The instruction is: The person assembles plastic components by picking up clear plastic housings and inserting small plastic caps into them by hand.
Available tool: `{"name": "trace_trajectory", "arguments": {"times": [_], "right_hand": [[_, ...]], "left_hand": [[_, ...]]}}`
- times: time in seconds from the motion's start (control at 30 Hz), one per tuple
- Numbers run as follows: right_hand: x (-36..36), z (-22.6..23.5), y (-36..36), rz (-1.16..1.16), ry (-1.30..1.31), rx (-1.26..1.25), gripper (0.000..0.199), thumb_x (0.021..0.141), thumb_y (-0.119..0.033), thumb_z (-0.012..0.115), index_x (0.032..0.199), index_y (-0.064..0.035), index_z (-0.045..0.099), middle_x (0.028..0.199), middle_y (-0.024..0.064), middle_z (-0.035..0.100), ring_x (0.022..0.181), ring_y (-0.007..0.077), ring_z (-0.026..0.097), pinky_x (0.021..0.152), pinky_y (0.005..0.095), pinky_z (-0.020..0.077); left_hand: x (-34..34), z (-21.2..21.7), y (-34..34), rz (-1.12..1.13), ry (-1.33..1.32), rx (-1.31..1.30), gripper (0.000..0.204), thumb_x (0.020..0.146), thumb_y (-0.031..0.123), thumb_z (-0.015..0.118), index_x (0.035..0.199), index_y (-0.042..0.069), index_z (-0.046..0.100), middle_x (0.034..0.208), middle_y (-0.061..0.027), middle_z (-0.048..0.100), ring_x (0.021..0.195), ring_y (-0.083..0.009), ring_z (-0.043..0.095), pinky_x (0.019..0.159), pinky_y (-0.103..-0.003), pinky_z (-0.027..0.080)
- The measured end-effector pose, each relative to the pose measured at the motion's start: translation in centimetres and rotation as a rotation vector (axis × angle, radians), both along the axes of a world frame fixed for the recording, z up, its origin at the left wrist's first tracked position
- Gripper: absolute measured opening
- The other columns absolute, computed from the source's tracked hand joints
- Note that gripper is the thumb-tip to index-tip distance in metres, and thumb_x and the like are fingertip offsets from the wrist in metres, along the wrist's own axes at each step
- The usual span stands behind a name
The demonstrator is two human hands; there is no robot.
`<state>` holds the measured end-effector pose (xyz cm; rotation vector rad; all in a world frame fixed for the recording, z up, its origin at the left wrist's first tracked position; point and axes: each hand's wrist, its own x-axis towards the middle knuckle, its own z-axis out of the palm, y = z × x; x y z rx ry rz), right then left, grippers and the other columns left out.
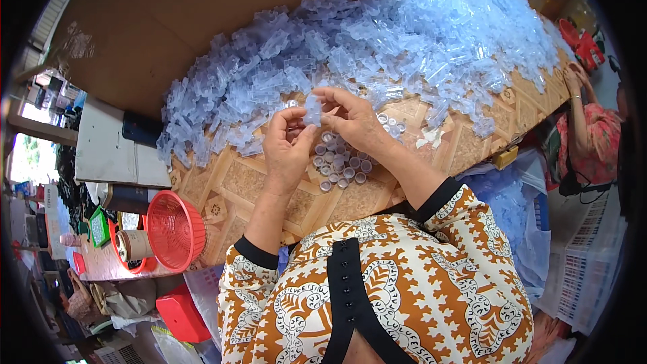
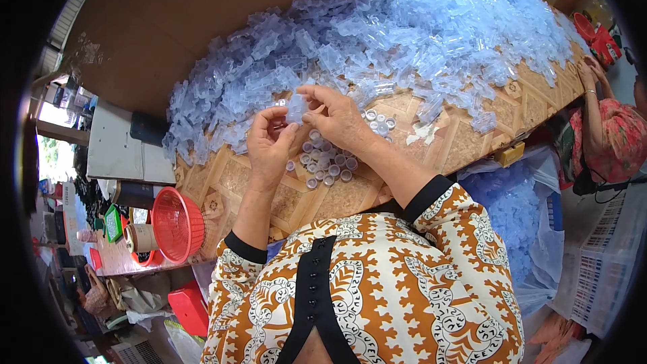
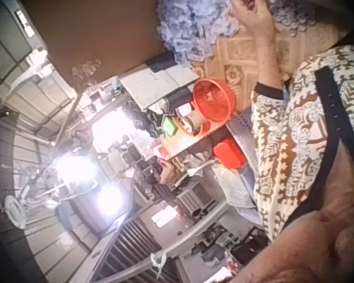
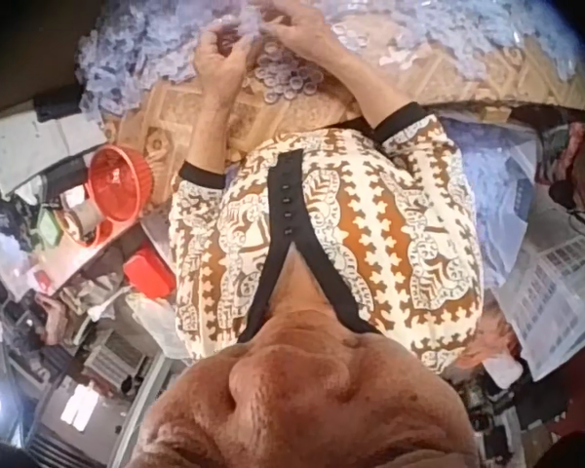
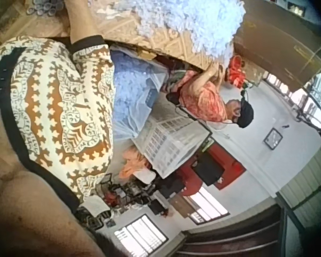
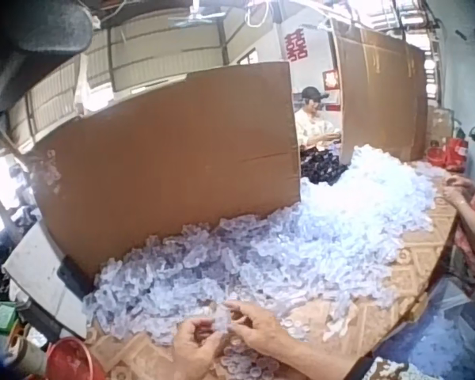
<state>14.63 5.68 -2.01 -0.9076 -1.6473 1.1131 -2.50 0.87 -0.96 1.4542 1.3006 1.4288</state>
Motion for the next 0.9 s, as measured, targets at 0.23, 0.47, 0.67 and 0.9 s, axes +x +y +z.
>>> {"name": "trace_trajectory", "arguments": {"times": [0.23, 0.47, 0.67, 0.9], "right_hand": [[0.8, 0.1, -0.2, 0.212, 0.269, -0.233, 0.052, 0.088, -0.007, 0.069, 0.138, -0.0045, 0.057, 0.114, 0.0022, 0.060, 0.096, 0.0111, 0.059, 0.085, 0.0253, 0.0515], [0.6, 0.5, -0.4, 0.194, 0.417, -0.402, 0.037, 0.089, -0.009, 0.070, 0.124, -0.0016, 0.063, 0.110, 0.0054, 0.067, 0.094, 0.0128, 0.065, 0.075, 0.0302, 0.0590], [1.6, 1.9, 0.2, 0.118, 0.521, -0.606, 0.031, 0.084, -0.009, 0.070, 0.114, -0.0042, 0.067, 0.096, 0.0035, 0.068, 0.080, 0.0135, 0.065, 0.054, 0.0310, 0.0542], [2.9, 2.2, 0.4, 0.155, 0.459, -0.695, 0.021, 0.086, -0.018, 0.073, 0.101, -0.0041, 0.071, 0.084, 0.0027, 0.069, 0.063, 0.0108, 0.064, 0.046, 0.0260, 0.0490]], "left_hand": [[-0.1, 0.6, -1.0, -0.121, -0.075, 0.153, 0.020, 0.090, -0.006, 0.067, 0.108, 0.000, 0.065, 0.117, -0.0076, 0.058, 0.104, -0.0119, 0.060, 0.087, -0.025, 0.055], [-0.2, 0.8, -1.3, -0.128, -0.051, 0.174, 0.019, 0.092, -0.006, 0.064, 0.109, 0.000, 0.066, 0.118, -0.0079, 0.060, 0.099, -0.0126, 0.062, 0.084, -0.024, 0.054], [-1.5, 1.1, -1.0, 0.012, 0.204, 0.327, 0.021, 0.092, -0.005, 0.064, 0.110, 0.002, 0.067, 0.117, -0.0102, 0.062, 0.094, -0.0162, 0.065, 0.083, -0.026, 0.053], [-1.5, 1.7, -1.5, -0.248, 0.213, 0.156, 0.036, 0.084, -0.007, 0.071, 0.118, 0.005, 0.068, 0.113, -0.0094, 0.064, 0.097, -0.0178, 0.064, 0.079, -0.028, 0.056]]}}
